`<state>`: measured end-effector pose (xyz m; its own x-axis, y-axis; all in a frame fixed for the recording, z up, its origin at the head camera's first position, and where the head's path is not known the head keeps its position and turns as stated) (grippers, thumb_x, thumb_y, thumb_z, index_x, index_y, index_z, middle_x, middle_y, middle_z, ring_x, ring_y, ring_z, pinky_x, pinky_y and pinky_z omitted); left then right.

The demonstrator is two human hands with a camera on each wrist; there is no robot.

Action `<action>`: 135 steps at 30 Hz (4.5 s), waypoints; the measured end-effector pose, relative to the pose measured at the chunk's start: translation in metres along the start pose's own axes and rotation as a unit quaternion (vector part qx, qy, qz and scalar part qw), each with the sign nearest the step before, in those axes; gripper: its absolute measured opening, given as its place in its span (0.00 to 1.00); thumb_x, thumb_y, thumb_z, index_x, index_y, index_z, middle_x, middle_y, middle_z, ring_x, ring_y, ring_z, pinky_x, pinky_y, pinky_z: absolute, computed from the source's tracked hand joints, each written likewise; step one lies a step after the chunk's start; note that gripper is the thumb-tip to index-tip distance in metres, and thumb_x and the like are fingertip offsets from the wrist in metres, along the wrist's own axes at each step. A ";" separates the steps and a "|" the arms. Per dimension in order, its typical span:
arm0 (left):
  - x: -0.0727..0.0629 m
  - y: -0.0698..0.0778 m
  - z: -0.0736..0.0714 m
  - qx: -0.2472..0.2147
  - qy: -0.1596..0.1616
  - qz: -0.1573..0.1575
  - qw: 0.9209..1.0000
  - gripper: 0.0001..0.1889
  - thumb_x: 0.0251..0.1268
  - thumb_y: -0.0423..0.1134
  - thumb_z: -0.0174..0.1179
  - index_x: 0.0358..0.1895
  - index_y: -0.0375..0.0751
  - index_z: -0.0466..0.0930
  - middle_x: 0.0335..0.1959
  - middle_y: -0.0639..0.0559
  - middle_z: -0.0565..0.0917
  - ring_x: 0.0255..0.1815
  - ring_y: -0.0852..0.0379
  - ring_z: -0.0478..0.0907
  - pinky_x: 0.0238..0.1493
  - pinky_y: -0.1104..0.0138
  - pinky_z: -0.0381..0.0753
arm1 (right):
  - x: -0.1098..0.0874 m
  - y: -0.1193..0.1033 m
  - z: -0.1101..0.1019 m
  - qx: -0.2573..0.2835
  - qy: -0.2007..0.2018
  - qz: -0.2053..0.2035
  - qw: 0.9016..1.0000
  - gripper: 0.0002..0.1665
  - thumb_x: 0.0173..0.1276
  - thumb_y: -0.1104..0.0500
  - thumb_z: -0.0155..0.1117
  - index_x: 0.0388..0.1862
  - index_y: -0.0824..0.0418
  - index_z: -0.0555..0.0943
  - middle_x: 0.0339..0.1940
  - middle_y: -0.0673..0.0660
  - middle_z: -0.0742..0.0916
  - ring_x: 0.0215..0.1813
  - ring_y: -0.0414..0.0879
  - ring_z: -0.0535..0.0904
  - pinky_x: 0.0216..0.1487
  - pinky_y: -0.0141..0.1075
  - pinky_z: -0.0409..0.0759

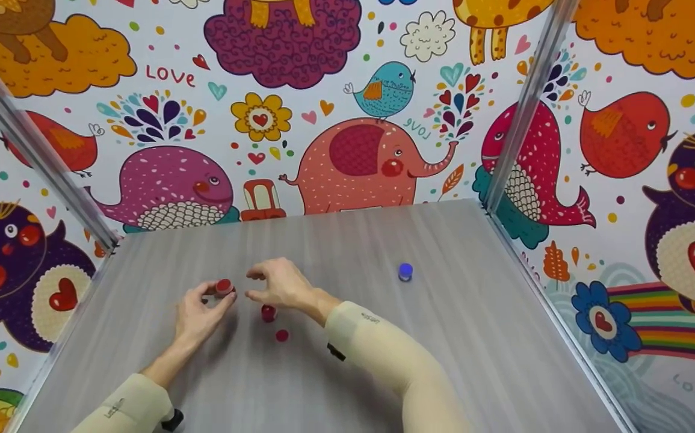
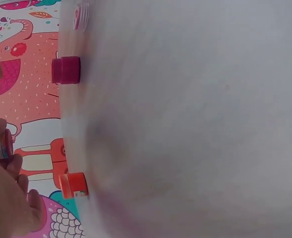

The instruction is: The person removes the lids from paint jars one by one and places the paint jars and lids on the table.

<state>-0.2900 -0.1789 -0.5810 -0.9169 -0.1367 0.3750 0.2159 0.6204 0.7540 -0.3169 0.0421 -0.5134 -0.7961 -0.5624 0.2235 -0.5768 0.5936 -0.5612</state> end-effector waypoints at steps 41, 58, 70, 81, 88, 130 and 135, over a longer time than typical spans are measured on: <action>-0.009 0.035 0.021 -0.051 -0.005 0.107 0.993 0.13 0.60 0.34 0.81 0.47 0.42 0.93 0.42 0.48 0.95 0.46 0.47 0.89 0.46 0.53 0.90 | -0.004 -0.002 0.000 0.012 0.050 -0.040 0.998 0.19 0.74 0.49 0.82 0.58 0.57 0.94 0.49 0.54 0.95 0.52 0.48 0.91 0.55 0.38 0.91; -0.012 0.036 0.028 -0.144 -0.015 0.087 0.986 0.15 0.58 0.26 0.80 0.48 0.38 0.94 0.42 0.44 0.95 0.40 0.55 0.94 0.42 0.53 0.95 | -0.006 0.001 -0.002 0.002 0.048 -0.040 0.998 0.16 0.73 0.50 0.82 0.53 0.56 0.95 0.47 0.53 0.95 0.49 0.47 0.92 0.49 0.32 0.87; -0.013 0.037 0.029 -0.229 -0.024 0.032 0.973 0.17 0.58 0.23 0.79 0.51 0.34 0.94 0.43 0.37 0.93 0.39 0.62 0.92 0.43 0.72 0.92 | -0.006 0.000 -0.003 -0.014 0.054 -0.043 0.998 0.16 0.71 0.51 0.82 0.53 0.57 0.96 0.42 0.54 0.94 0.44 0.43 0.89 0.44 0.30 0.84; -0.015 0.040 0.031 -0.237 -0.038 0.027 0.970 0.17 0.60 0.23 0.79 0.53 0.31 0.93 0.45 0.34 0.95 0.41 0.59 0.94 0.47 0.62 0.95 | -0.006 0.001 -0.007 -0.017 0.047 -0.043 0.998 0.16 0.68 0.52 0.81 0.51 0.59 0.96 0.44 0.56 0.95 0.47 0.51 0.93 0.50 0.37 0.92; -0.015 0.042 0.032 -0.240 -0.050 0.011 0.969 0.17 0.61 0.23 0.78 0.54 0.32 0.93 0.48 0.35 0.96 0.43 0.60 0.94 0.48 0.68 0.93 | -0.007 0.001 -0.009 -0.029 0.049 -0.053 0.997 0.15 0.66 0.51 0.81 0.49 0.57 0.97 0.41 0.54 0.95 0.43 0.42 0.90 0.47 0.33 0.90; -0.021 0.049 0.039 -0.280 -0.115 0.002 0.953 0.18 0.60 0.25 0.81 0.54 0.33 0.94 0.48 0.34 0.96 0.45 0.50 0.96 0.46 0.68 0.93 | -0.015 0.006 -0.028 0.015 -0.040 -0.154 0.987 0.20 0.64 0.59 0.84 0.56 0.58 0.95 0.47 0.58 0.92 0.48 0.49 0.88 0.55 0.33 0.86; -0.022 0.051 0.039 -0.280 -0.118 -0.010 0.953 0.18 0.60 0.25 0.82 0.54 0.34 0.94 0.48 0.35 0.96 0.45 0.52 0.95 0.43 0.70 0.93 | -0.017 0.008 -0.029 0.018 -0.039 -0.154 0.987 0.21 0.66 0.57 0.83 0.57 0.58 0.95 0.49 0.57 0.93 0.49 0.52 0.90 0.55 0.36 0.90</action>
<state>-0.2722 -0.1141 -0.5719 -0.9583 0.0738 0.2762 0.2827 0.1006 0.9539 -0.3128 0.0727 -0.4986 -0.5658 -0.7572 0.3263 -0.7819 0.3672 -0.5037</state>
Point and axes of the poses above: each hand's wrist, its own x-axis towards the middle knuckle, its own z-axis out of the palm, y = z × x, the point moved 3 cm from there along x, towards the middle knuckle
